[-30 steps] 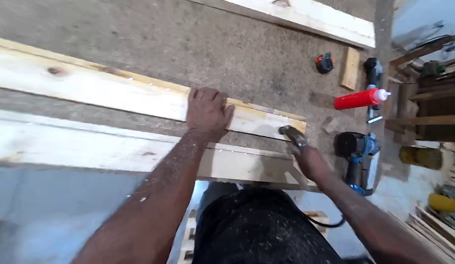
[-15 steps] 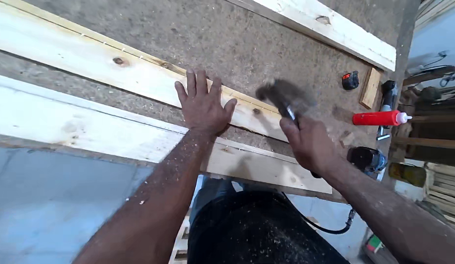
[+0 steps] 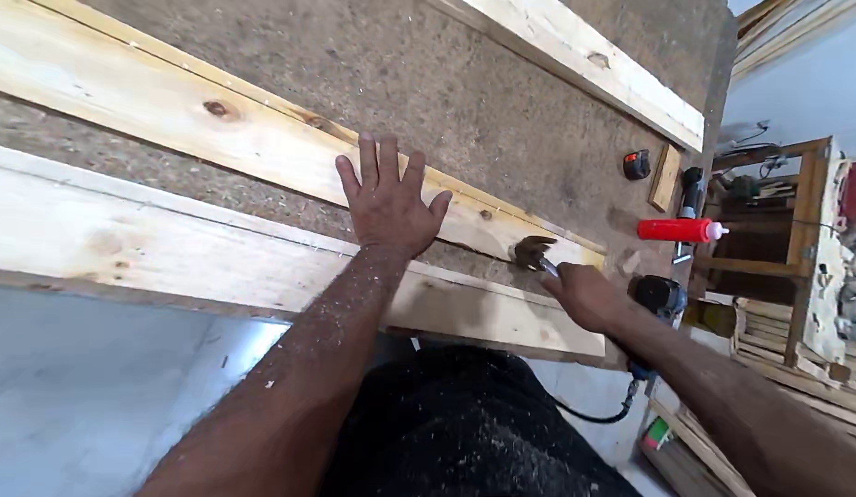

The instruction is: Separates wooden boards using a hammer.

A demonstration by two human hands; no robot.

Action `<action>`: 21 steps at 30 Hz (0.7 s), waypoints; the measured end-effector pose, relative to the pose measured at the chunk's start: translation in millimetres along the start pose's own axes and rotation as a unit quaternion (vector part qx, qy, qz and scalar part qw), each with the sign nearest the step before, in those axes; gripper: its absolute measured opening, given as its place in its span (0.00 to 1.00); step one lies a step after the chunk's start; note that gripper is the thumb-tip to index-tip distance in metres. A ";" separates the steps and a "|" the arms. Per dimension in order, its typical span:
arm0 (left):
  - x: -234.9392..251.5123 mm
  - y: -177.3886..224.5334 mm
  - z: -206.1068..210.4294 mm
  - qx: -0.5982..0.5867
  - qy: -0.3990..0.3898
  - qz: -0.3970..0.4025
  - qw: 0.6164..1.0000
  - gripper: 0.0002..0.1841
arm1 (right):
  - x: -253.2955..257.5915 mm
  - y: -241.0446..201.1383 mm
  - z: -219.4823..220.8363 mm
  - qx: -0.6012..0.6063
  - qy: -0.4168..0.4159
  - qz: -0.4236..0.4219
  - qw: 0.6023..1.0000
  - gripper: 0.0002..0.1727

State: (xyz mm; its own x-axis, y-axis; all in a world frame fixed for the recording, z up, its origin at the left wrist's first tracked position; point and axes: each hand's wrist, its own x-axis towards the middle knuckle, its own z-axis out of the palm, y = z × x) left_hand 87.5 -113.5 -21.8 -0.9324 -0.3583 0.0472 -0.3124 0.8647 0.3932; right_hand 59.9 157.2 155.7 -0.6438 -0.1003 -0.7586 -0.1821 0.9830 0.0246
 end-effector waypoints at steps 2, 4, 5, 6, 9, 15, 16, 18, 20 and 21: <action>9.0 -1.4 -0.6 0.008 0.008 -0.010 1.000 0.43 | -7.6 -11.7 -37.6 -0.041 -0.001 -0.007 0.999 0.33; 3.2 2.9 -2.5 0.013 -0.016 -0.008 1.000 0.43 | -32.4 -14.4 -51.9 0.023 0.140 -0.064 0.988 0.34; -0.4 4.9 -4.8 0.015 -0.027 -0.011 0.999 0.43 | -33.0 -12.6 -45.5 0.076 0.248 -0.110 0.959 0.34; 5.0 5.1 -5.6 0.021 -0.021 -0.012 0.999 0.43 | -22.3 -10.1 -32.9 0.147 0.332 -0.163 0.917 0.33; 5.3 5.5 -2.1 0.034 -0.009 -0.014 0.999 0.43 | 7.2 14.3 32.0 0.191 0.271 -0.164 0.929 0.33; 6.3 5.6 1.7 0.046 -0.015 -0.027 0.998 0.43 | -28.0 -3.7 -40.5 0.029 0.083 -0.027 0.996 0.35; 6.5 7.2 1.2 0.045 -0.016 -0.028 0.998 0.43 | -37.1 -6.7 -47.6 0.059 0.168 -0.061 0.982 0.33; 9.7 7.9 -1.7 0.048 -0.016 -0.036 0.998 0.44 | -32.0 -10.5 -36.1 0.121 0.338 -0.147 0.922 0.30; 6.8 7.7 -3.1 0.052 -0.020 -0.037 0.998 0.44 | -7.1 2.5 12.8 0.141 0.395 -0.221 0.881 0.29; 8.6 6.5 -3.4 0.053 -0.015 -0.035 0.998 0.44 | 8.8 16.2 41.5 0.124 0.368 -0.221 0.895 0.28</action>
State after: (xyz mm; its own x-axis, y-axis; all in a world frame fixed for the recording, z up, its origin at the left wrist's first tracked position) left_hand 78.1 -112.1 -15.7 -0.9121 -0.4098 -0.0059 -0.3932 0.8709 0.2950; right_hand 82.1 178.7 122.4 -0.8809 -0.4727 -0.0228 -0.4281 0.8167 -0.3870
